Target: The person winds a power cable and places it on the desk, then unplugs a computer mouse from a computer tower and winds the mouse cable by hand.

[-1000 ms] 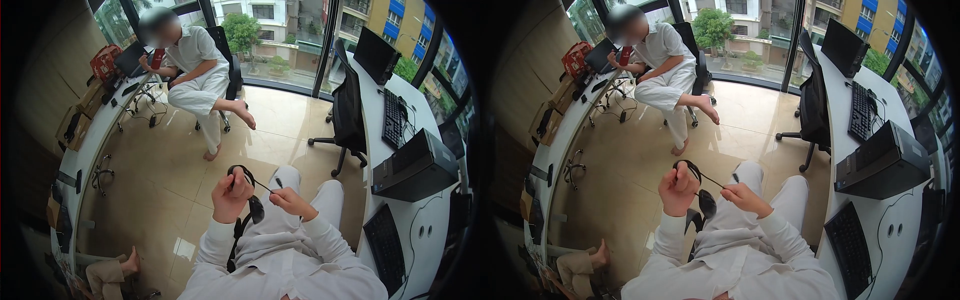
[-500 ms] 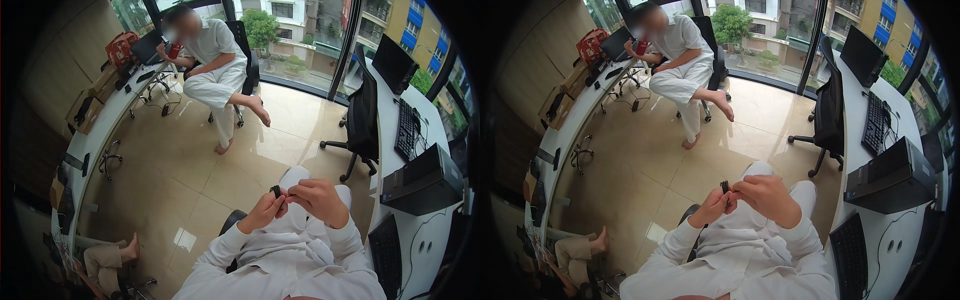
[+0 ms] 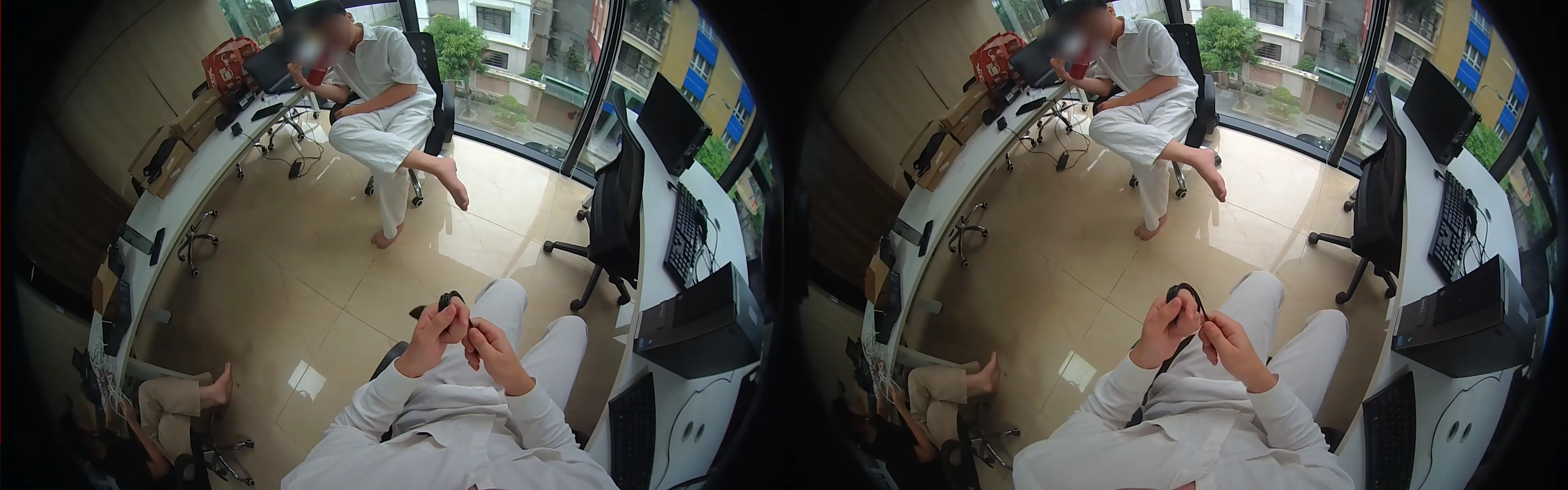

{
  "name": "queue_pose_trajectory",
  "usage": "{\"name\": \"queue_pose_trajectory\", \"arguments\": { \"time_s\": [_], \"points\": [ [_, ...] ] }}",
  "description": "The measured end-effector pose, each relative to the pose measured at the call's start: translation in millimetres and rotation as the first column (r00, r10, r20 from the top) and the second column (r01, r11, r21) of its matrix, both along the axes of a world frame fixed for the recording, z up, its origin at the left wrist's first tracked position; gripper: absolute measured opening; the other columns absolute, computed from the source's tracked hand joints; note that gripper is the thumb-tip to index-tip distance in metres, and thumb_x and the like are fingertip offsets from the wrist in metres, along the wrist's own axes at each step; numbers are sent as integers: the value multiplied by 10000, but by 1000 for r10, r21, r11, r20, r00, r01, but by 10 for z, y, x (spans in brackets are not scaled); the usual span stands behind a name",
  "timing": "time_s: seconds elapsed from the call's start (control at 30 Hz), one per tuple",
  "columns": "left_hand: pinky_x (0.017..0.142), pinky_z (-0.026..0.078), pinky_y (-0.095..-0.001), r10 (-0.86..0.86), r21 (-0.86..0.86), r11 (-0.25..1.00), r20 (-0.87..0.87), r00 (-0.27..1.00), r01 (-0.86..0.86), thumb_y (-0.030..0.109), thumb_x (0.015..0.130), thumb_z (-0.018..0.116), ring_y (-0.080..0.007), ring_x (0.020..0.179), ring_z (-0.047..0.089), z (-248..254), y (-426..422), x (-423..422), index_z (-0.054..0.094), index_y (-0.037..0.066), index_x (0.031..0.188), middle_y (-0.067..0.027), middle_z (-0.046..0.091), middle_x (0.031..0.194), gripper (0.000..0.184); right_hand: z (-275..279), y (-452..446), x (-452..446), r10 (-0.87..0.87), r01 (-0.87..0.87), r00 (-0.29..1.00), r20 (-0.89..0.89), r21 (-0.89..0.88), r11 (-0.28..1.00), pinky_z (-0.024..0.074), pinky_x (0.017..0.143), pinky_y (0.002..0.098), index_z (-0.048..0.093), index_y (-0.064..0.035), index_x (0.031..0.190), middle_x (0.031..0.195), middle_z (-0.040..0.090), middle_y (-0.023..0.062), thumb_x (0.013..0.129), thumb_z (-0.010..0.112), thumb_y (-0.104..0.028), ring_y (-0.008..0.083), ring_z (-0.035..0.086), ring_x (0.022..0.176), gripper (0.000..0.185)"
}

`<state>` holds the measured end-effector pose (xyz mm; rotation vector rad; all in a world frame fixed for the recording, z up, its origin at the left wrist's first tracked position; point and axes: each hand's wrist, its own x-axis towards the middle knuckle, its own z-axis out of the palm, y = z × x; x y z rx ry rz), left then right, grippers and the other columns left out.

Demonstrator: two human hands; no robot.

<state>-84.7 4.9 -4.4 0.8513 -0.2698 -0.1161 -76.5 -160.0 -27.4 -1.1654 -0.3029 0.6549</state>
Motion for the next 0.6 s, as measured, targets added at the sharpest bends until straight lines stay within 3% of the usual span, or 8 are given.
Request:
{"name": "queue_pose_trajectory", "arguments": {
  "time_s": [0.07, 0.1, 0.2, 0.23, 0.33, 0.4, 0.47, 0.6],
  "points": [
    [491, 212, -204, 74, 56, 996, 36, 997, -76, 355, 1029, 416, -30, 517, 242, -53, -19, -8, 528, 57, 913, 78, 320, 589, 339, 86, 30, -66, 1, 4, 997, 71, -77, 997, 361, 507, 208, 528, 14, 1225, 738, 486, -13, 1031, 405, -179, 50, 421, 561, 300],
    [491, 218, -202, 111, 97, 989, 46, 993, -116, 354, 1031, 413, -29, 518, 247, -38, -63, -35, 530, 54, 923, 79, 329, 593, 339, 121, 41, -93, -26, 33, 997, 69, -113, 993, 382, 533, 217, 482, 15, 1319, 747, 512, 11, 993, 457, -103, 71, 445, 586, 348],
    [489, 246, -200, 211, 204, 952, 106, 972, -229, 318, 1034, 432, -24, 540, 274, -34, -169, 25, 538, 39, 961, 81, 348, 617, 307, 224, 36, -111, -11, 145, 930, 368, -337, 930, 400, 566, 227, 454, 11, 1351, 765, 532, 44, 939, 516, -34, 93, 457, 617, 419],
    [493, 254, -199, 235, 239, 937, 100, 967, -253, 306, 1033, 439, -25, 545, 279, -47, -215, -12, 538, 36, 964, 80, 347, 621, 296, 200, 4, -96, 21, 113, 918, 397, -313, 943, 386, 513, 200, 508, -9, 1253, 811, 556, 0, 923, 501, 35, 44, 471, 588, 333],
    [520, 268, -194, 300, 315, 894, 111, 948, -320, 279, 1032, 447, -25, 568, 305, -52, -269, -28, 536, 22, 969, 74, 356, 641, 279, 390, -67, -148, 1, 117, 946, 325, -342, 933, 413, 594, 238, 417, 13, 1391, 768, 530, 66, 890, 554, 3, 107, 463, 638, 520],
    [526, 270, -194, 347, 346, 858, 157, 925, -380, 278, 1033, 443, -26, 569, 311, -86, -286, -18, 537, 22, 969, 73, 364, 644, 281, 424, -121, -193, 31, 121, 930, 366, -386, 915, 413, 586, 243, 402, 25, 1402, 774, 521, 65, 882, 565, 0, 106, 461, 640, 545],
    [520, 262, -195, 335, 334, 871, 130, 933, -360, 274, 1034, 442, -22, 570, 307, -57, -305, -25, 536, 28, 953, 74, 364, 644, 276, 419, -143, -201, 54, 166, 882, 468, -415, 895, 414, 584, 241, 400, 31, 1403, 785, 520, 66, 877, 570, 4, 102, 460, 645, 553],
    [509, 241, -195, 303, 279, 913, 20, 953, -296, 263, 1034, 445, -13, 558, 290, -73, -293, -24, 529, 45, 914, 77, 364, 633, 263, 361, -217, -161, -35, 211, 883, 468, -329, 921, 408, 584, 224, 433, 25, 1385, 830, 537, 29, 886, 582, 3, 81, 469, 678, 521]
  ]
}}
